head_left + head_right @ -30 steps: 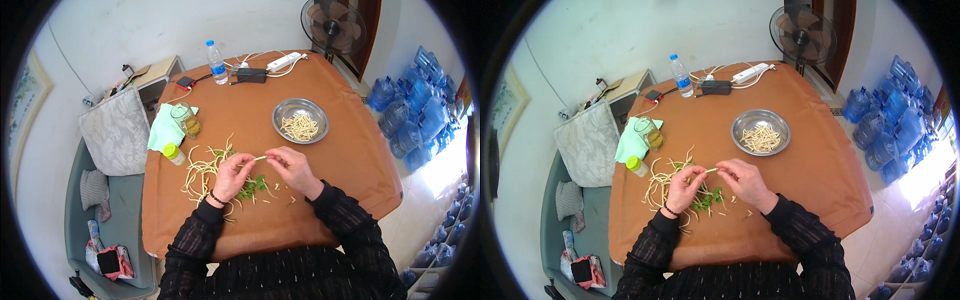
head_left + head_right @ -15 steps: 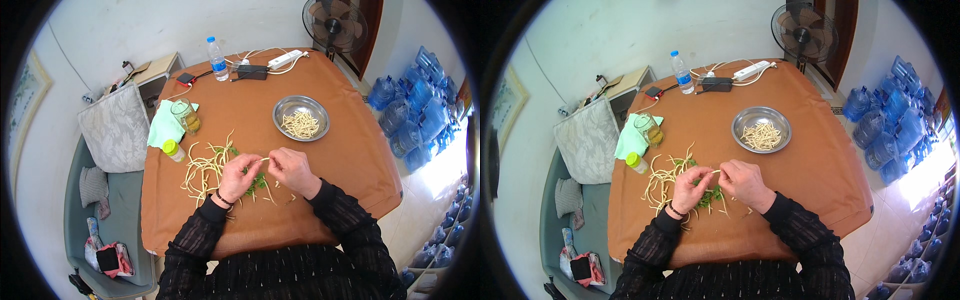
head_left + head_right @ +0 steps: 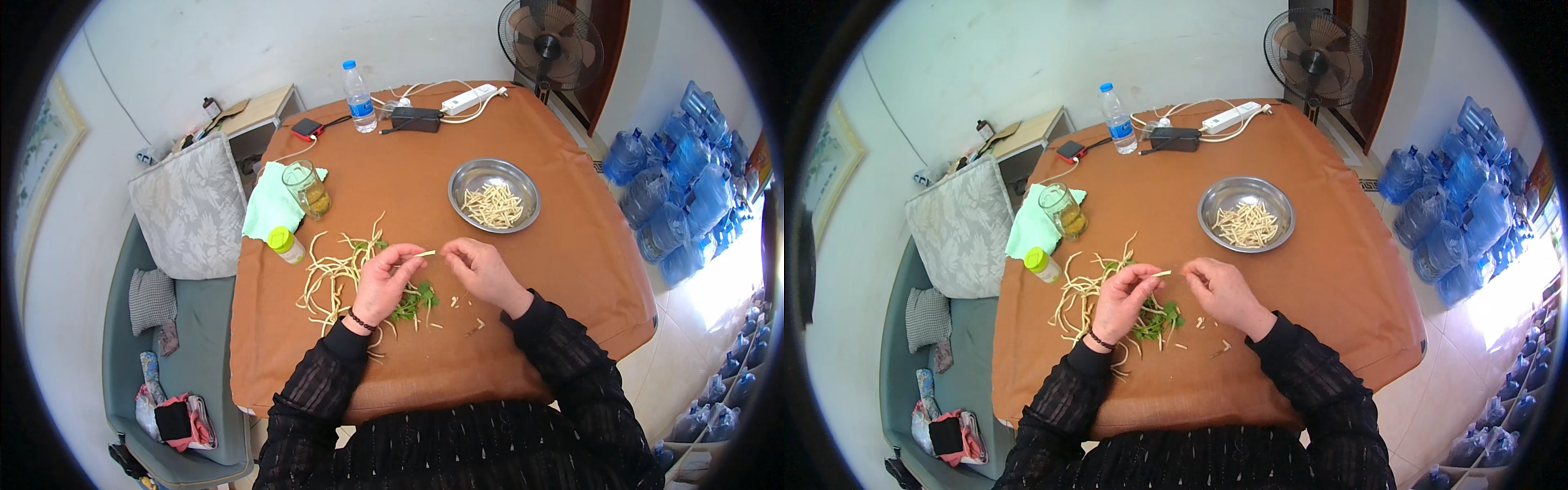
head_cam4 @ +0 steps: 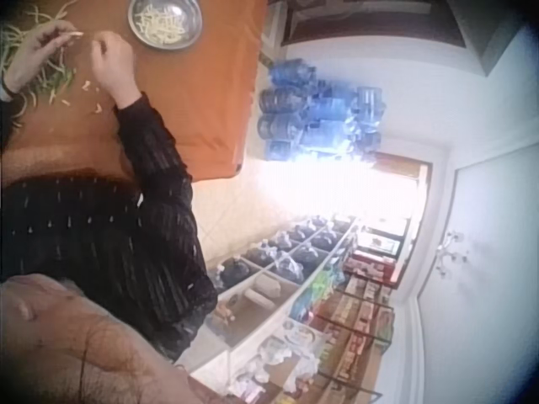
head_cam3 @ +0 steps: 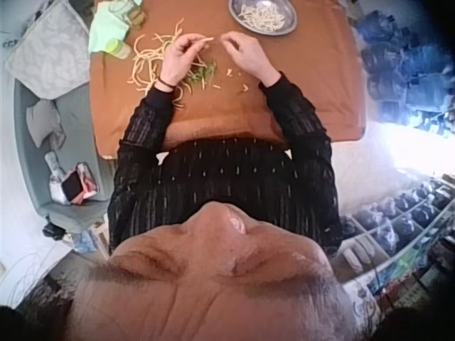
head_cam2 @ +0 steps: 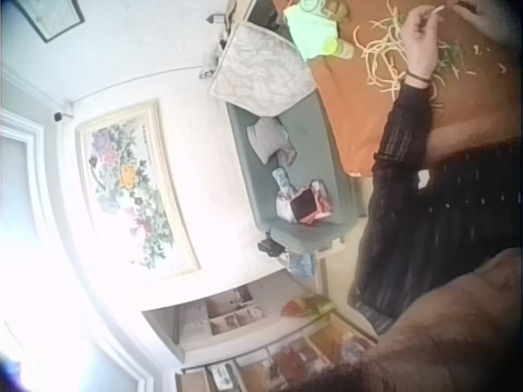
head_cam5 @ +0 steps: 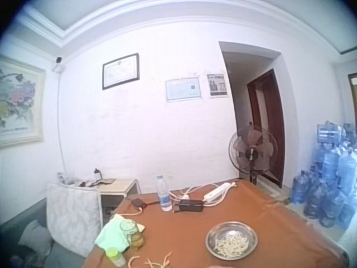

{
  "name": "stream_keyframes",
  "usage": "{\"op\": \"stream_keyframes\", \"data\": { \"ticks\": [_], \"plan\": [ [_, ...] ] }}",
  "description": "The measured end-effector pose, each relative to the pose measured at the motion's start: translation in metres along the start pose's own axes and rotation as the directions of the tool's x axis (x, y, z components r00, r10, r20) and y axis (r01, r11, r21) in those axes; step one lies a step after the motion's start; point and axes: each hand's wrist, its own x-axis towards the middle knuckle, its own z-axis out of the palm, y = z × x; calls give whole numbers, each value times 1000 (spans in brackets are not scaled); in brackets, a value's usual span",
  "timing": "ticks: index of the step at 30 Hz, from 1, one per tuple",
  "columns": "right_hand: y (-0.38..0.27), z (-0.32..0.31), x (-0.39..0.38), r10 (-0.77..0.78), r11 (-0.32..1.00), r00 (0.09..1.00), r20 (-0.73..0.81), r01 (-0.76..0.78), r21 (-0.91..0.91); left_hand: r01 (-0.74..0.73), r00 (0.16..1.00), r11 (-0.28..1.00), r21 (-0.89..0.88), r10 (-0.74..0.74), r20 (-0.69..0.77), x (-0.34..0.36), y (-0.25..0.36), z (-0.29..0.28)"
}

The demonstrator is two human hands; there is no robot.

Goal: The person sits on the floor and manually peels fibrous strings from long, thin vegetable stems. They hold each stem with both hands, pull the fibers away, and place the cleaned pieces into a metal bowl.

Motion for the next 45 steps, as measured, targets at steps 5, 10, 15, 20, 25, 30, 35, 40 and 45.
{"op": "stream_keyframes", "data": {
  "ticks": [5,10,15,20,25,30,35,40,45],
  "plan": [
    [-18,4,-4,-51,985,999,7,49,166,-87,996,954,288,79,42,-3,10,5],
    [-10,2,-2,122,886,992,-10,-105,452,-27,1000,981,192,25,14,-3,9,2],
    [-10,-1,0,145,849,986,85,-168,501,-122,991,959,257,134,-26,1,7,-5],
    [-3,1,-3,95,923,988,120,-133,362,-343,929,801,491,365,54,5,14,-3],
    [-14,0,-2,-24,987,999,41,17,157,-377,910,750,544,411,64,4,12,-3],
    [-12,3,-2,-242,970,970,-25,241,-24,-409,887,702,583,457,72,4,12,-1],
    [-15,2,-1,-302,937,953,-38,289,-195,-461,854,638,617,508,113,3,14,3],
    [-15,5,-4,-249,951,967,-45,236,-198,-454,845,591,666,524,110,1,16,5],
    [-20,6,-5,-258,926,962,-92,218,-308,-468,828,553,690,547,122,-2,18,11]
  ]
}}
